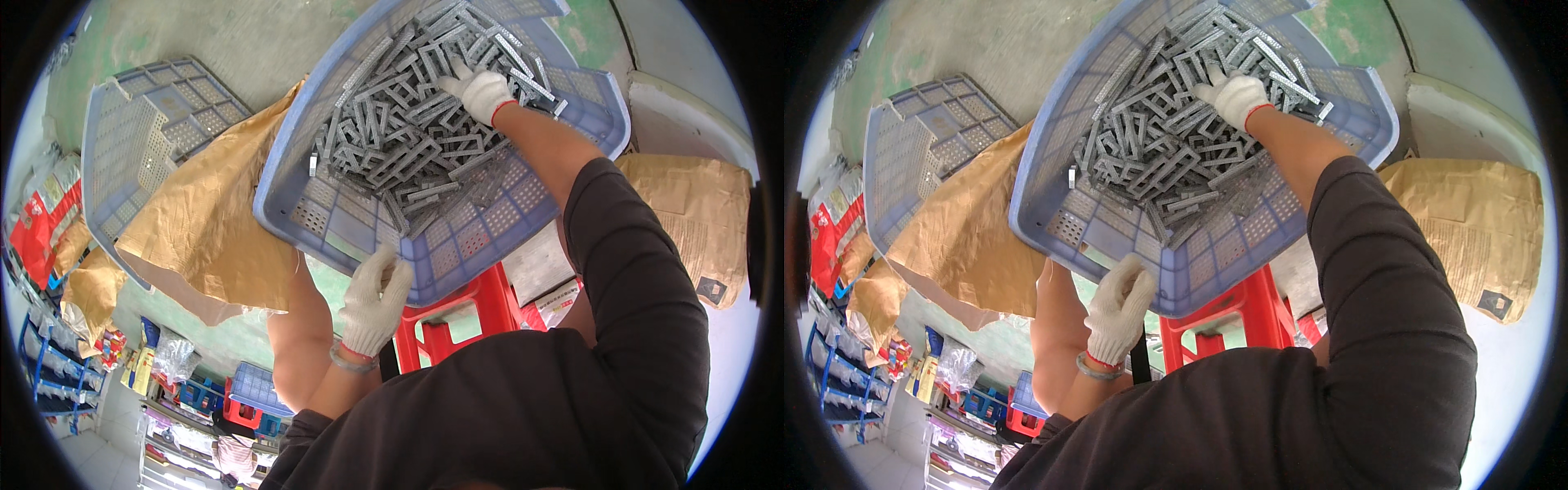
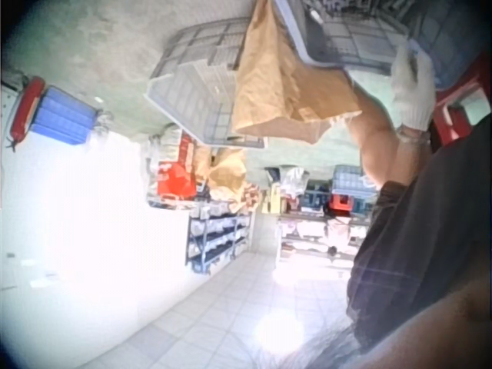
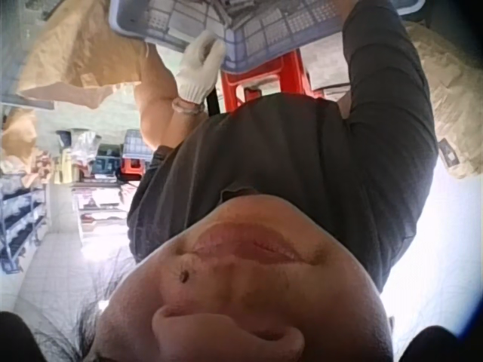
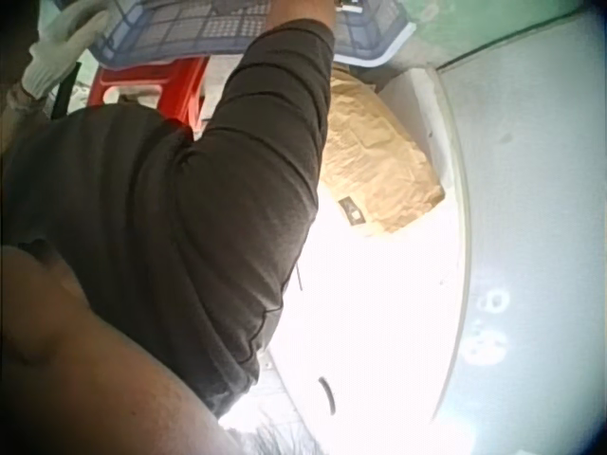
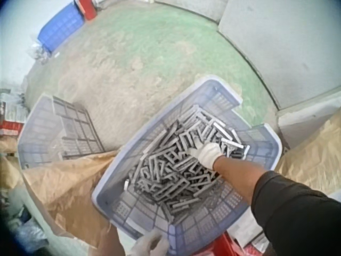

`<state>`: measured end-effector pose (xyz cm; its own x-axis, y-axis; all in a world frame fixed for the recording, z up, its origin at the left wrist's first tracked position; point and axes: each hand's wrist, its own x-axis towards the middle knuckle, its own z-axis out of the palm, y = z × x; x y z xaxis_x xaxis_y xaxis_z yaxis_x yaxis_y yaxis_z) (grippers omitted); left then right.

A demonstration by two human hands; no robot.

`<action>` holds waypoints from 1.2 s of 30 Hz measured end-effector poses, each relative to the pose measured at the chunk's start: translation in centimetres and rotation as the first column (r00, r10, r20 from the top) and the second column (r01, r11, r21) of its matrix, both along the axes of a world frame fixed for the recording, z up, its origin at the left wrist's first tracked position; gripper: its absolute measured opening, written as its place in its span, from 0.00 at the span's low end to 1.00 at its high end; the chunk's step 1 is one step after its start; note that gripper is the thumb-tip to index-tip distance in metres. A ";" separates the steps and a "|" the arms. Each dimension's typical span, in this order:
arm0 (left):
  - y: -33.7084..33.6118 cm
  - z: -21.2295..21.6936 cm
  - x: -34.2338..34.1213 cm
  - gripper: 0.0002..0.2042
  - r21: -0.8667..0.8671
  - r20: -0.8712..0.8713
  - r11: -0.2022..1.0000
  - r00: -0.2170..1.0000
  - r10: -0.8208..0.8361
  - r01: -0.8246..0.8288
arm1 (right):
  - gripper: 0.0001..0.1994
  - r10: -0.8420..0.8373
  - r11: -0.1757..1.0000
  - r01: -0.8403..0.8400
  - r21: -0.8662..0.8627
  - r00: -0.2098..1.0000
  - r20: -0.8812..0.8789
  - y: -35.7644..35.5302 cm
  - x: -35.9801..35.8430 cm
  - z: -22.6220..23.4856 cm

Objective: The person picks up metal brackets from a plastic crate and places them into a paper bag by hand.

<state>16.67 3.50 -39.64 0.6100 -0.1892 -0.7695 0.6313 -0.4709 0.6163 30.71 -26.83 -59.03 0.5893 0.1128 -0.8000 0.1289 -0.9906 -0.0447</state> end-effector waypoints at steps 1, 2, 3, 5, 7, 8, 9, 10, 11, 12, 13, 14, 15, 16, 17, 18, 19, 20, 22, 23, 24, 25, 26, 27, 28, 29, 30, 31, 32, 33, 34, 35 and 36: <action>-0.1 0.1 -0.1 0.10 -0.008 -0.007 1.000 1.000 0.000 0.000 | 0.41 -0.014 1.000 0.014 -0.026 1.000 -0.001 0.1 -0.5 -0.4; -0.2 0.1 -0.2 0.10 -0.016 -0.014 1.000 1.000 0.001 -0.001 | 0.41 -0.062 0.997 0.063 -0.044 0.998 0.006 0.5 -0.6 -0.1; -0.2 0.1 0.0 0.11 -0.028 -0.033 0.999 0.999 -0.024 0.023 | 0.41 -0.111 0.992 0.112 -0.063 0.994 0.014 1.0 -0.5 0.2; -0.2 -0.1 0.6 0.11 -0.051 -0.065 0.996 0.995 -0.070 0.067 | 0.43 -0.198 0.977 0.193 -0.096 0.979 -0.049 2.1 0.2 1.4; -0.5 0.0 0.5 0.09 -0.059 -0.103 0.997 0.993 -0.064 0.058 | 0.44 -0.227 0.970 0.223 -0.099 0.974 -0.024 2.5 0.5 0.5; -0.5 0.2 0.6 0.09 -0.062 -0.126 0.996 0.990 -0.067 0.059 | 0.44 -0.247 0.965 0.244 -0.101 0.969 -0.016 2.6 0.5 0.2; -0.7 0.2 0.6 0.09 -0.064 -0.109 0.997 0.993 -0.039 0.032 | 0.41 -0.249 0.965 0.244 -0.095 0.968 -0.036 2.4 0.7 0.3; -1.0 0.2 0.6 0.09 -0.064 -0.091 0.998 0.996 -0.010 0.004 | 0.40 -0.240 0.968 0.236 -0.088 0.970 -0.037 2.2 0.7 0.4; -1.1 0.2 0.6 0.10 -0.068 -0.071 0.997 0.997 0.020 -0.025 | 0.40 -0.231 0.970 0.227 -0.084 0.972 -0.036 2.0 0.8 0.6; -1.0 0.2 0.6 0.10 -0.060 -0.084 0.998 0.996 0.013 -0.019 | 0.39 -0.220 0.973 0.217 -0.079 0.975 -0.034 1.8 0.7 0.6; -1.0 0.3 0.6 0.10 -0.053 -0.096 0.999 0.995 0.007 -0.012 | 0.36 -0.155 0.985 0.158 -0.076 0.987 0.044 1.5 -0.2 -0.4; -1.0 0.4 0.6 0.10 -0.043 -0.112 0.999 0.994 0.002 -0.007 | 0.35 -0.151 0.984 0.154 -0.095 0.988 0.030 1.8 -0.2 0.0; -0.9 0.4 0.7 0.10 -0.047 -0.118 0.999 0.993 -0.027 0.021 | 0.34 -0.137 0.986 0.140 -0.095 0.990 0.035 1.8 0.0 -0.1; -0.8 0.2 0.9 0.10 -0.052 -0.124 0.997 0.991 -0.055 0.049 | 0.33 -0.123 0.987 0.127 -0.095 0.992 0.040 1.7 0.2 -0.3; -0.7 0.1 1.1 0.09 -0.056 -0.126 0.995 0.988 -0.084 0.077 | 0.35 -0.120 0.988 0.120 -0.097 0.993 0.008 1.7 0.4 -0.5; -0.7 0.1 1.1 0.10 -0.067 -0.142 0.997 0.988 -0.057 0.048 | 0.36 -0.117 0.988 0.114 -0.100 0.993 -0.025 1.6 0.7 -0.5; -0.7 0.2 1.1 0.10 -0.078 -0.158 0.997 0.987 -0.031 0.019 | 0.38 -0.114 0.989 0.107 -0.103 0.992 -0.057 1.6 0.9 -0.4; -0.8 0.2 0.9 0.10 -0.087 -0.174 0.996 0.985 0.000 -0.015 | 0.37 -0.113 0.990 0.107 -0.088 0.992 -0.062 1.6 1.3 0.1; -0.9 0.2 0.6 0.10 -0.064 -0.156 0.997 0.988 0.022 -0.032 | 0.36 -0.112 0.992 0.108 -0.058 0.991 -0.070 1.8 1.9 1.4; -0.8 0.3 0.5 0.10 -0.058 -0.151 0.998 0.988 0.027 -0.037 | 0.35 -0.087 0.995 0.084 -0.046 0.995 -0.056 1.6 1.9 1.4; -0.7 0.3 0.5 0.10 -0.074 -0.170 0.997 0.985 0.007 -0.019 | 0.34 -0.062 0.998 0.061 -0.035 0.997 -0.041 1.1 2.0 1.2; -0.6 0.2 0.7 0.10 -0.090 -0.188 0.996 0.982 -0.015 -0.002 | 0.33 -0.038 0.999 0.037 -0.024 0.999 -0.025 0.8 2.0 1.2; -0.5 0.0 0.8 0.10 -0.101 -0.201 0.995 0.979 -0.033 0.013 | 0.32 -0.053 0.998 0.052 -0.032 0.998 -0.034 1.0 2.2 1.4; -0.5 -0.1 0.6 0.10 -0.103 -0.197 0.995 0.980 -0.011 -0.009 | 0.31 -0.068 0.997 0.067 -0.040 0.997 -0.041 1.4 2.4 1.7; -0.6 -0.2 0.3 0.11 -0.104 -0.192 0.994 0.981 0.011 -0.031 | 0.31 -0.084 0.996 0.082 -0.048 0.995 -0.049 1.5 2.6 1.9; -0.7 -0.2 0.1 0.12 -0.102 -0.186 0.993 0.982 0.033 -0.052 | 0.30 -0.105 0.994 0.105 -0.035 0.994 0.004 1.5 2.1 1.0; -0.8 -0.1 0.0 0.12 -0.096 -0.198 0.994 0.980 0.031 -0.051 | 0.29 -0.126 0.991 0.128 -0.032 0.991 0.054 1.3 1.1 -0.4; -0.8 -0.1 0.0 0.12 -0.089 -0.210 0.995 0.977 0.029 -0.049 | 0.28 -0.148 0.988 0.151 -0.027 0.984 0.103 1.0 0.5 -1.5; -0.8 0.0 -0.1 0.12 -0.073 -0.221 0.996 0.975 0.030 -0.047 | 0.28 -0.151 0.988 0.155 -0.026 0.983 0.100 1.0 0.5 -1.5; -0.6 -0.1 -0.1 0.12 -0.079 -0.229 0.996 0.973 0.009 -0.028 | 0.28 -0.155 0.987 0.158 -0.025 0.983 0.097 1.0 0.6 -1.4; -0.4 -0.3 0.0 0.13 -0.086 -0.237 0.996 0.971 -0.012 -0.009 | 0.28 -0.159 0.986 0.162 -0.025 0.983 0.094 1.0 0.5 -1.3; -0.4 -0.5 0.2 0.14 -0.100 -0.243 0.995 0.969 -0.033 0.009 | 0.29 -0.143 0.989 0.147 -0.029 0.984 0.106 1.0 0.8 -1.1; -0.5 -0.4 0.1 0.15 -0.090 -0.249 0.996 0.969 0.001 -0.024 | 0.29 -0.155 0.986 0.159 -0.042 0.983 0.098 1.0 0.7 -0.8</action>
<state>16.73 2.98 -40.02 0.4050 -0.2597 -0.8766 0.7753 -0.4106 0.4799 31.43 -25.81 -59.85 0.6697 -0.0253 -0.7422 -0.0271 -0.9996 0.0096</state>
